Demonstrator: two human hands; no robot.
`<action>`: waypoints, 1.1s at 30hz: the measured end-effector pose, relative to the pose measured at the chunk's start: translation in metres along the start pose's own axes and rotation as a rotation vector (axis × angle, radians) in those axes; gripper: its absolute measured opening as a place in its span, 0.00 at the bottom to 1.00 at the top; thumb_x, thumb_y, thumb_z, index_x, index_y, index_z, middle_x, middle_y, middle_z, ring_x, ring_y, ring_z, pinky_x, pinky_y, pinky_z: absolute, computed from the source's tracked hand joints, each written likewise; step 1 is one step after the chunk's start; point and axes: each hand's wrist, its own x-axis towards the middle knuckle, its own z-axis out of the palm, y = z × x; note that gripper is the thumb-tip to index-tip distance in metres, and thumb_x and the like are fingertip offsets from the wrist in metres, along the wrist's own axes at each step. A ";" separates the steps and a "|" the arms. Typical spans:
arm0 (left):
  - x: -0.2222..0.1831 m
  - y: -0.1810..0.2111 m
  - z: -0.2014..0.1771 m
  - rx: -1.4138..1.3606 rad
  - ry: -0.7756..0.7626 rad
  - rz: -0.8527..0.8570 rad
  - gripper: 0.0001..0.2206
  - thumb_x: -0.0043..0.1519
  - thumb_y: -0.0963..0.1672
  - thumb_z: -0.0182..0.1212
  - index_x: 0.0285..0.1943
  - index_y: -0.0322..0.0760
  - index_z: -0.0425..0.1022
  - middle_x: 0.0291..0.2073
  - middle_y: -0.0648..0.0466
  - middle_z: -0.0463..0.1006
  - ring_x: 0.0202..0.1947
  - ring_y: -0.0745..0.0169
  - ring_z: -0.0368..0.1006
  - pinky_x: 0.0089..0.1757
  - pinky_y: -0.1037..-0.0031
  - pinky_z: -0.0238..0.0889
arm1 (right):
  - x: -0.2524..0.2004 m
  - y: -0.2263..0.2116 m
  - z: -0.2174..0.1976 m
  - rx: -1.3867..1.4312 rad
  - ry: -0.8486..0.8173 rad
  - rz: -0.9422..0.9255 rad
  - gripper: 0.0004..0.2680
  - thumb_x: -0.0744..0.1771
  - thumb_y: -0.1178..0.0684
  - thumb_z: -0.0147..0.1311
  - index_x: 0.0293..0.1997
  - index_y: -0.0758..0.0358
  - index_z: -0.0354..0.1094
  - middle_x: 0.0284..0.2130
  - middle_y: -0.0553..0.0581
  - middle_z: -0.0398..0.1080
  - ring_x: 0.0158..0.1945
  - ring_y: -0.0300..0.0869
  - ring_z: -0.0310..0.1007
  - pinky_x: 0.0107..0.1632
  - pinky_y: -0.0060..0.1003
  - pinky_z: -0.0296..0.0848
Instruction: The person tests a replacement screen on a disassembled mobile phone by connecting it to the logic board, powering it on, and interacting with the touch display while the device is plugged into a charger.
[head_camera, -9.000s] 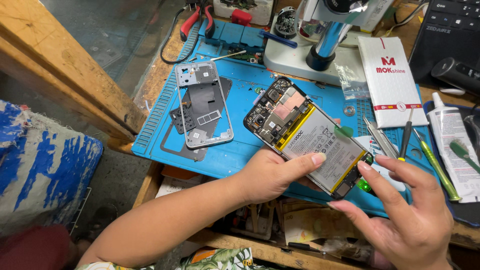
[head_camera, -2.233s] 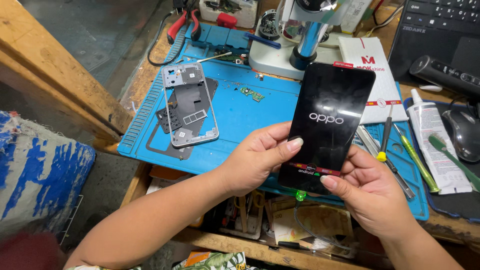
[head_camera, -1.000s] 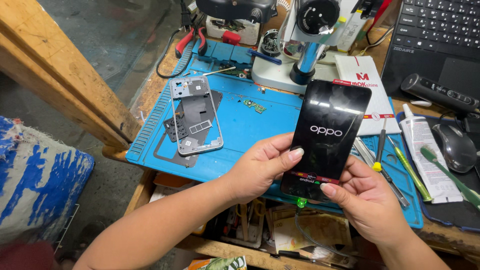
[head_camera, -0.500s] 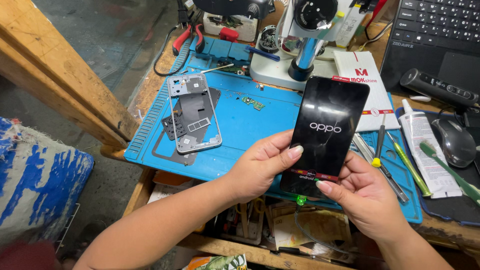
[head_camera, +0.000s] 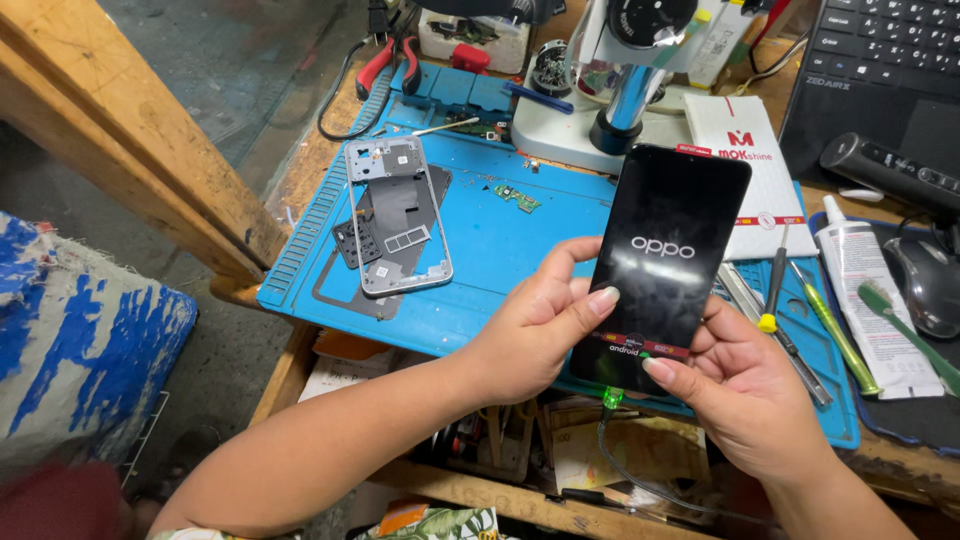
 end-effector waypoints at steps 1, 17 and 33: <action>-0.002 -0.001 0.000 0.061 0.032 -0.016 0.19 0.74 0.42 0.47 0.72 0.30 0.50 0.55 0.45 0.77 0.55 0.67 0.72 0.58 0.73 0.65 | -0.001 0.000 0.000 -0.015 -0.002 0.001 0.23 0.64 0.68 0.54 0.69 0.72 0.57 0.54 0.62 0.72 0.57 0.40 0.73 0.57 0.35 0.71; -0.015 0.061 -0.014 0.769 0.200 0.136 0.28 0.67 0.43 0.60 0.73 0.27 0.51 0.67 0.42 0.61 0.63 0.54 0.64 0.56 0.67 0.68 | -0.013 -0.022 0.016 -0.111 0.045 0.050 0.34 0.63 0.70 0.53 0.79 0.61 0.44 0.53 0.69 0.74 0.53 0.45 0.77 0.54 0.36 0.74; -0.076 0.064 0.014 1.237 0.105 0.348 0.10 0.65 0.42 0.62 0.54 0.36 0.77 0.47 0.50 0.79 0.49 0.47 0.72 0.51 0.61 0.67 | -0.024 -0.010 -0.012 -0.157 0.042 0.167 0.32 0.66 0.66 0.58 0.82 0.65 0.45 0.50 0.65 0.77 0.47 0.39 0.77 0.41 0.27 0.71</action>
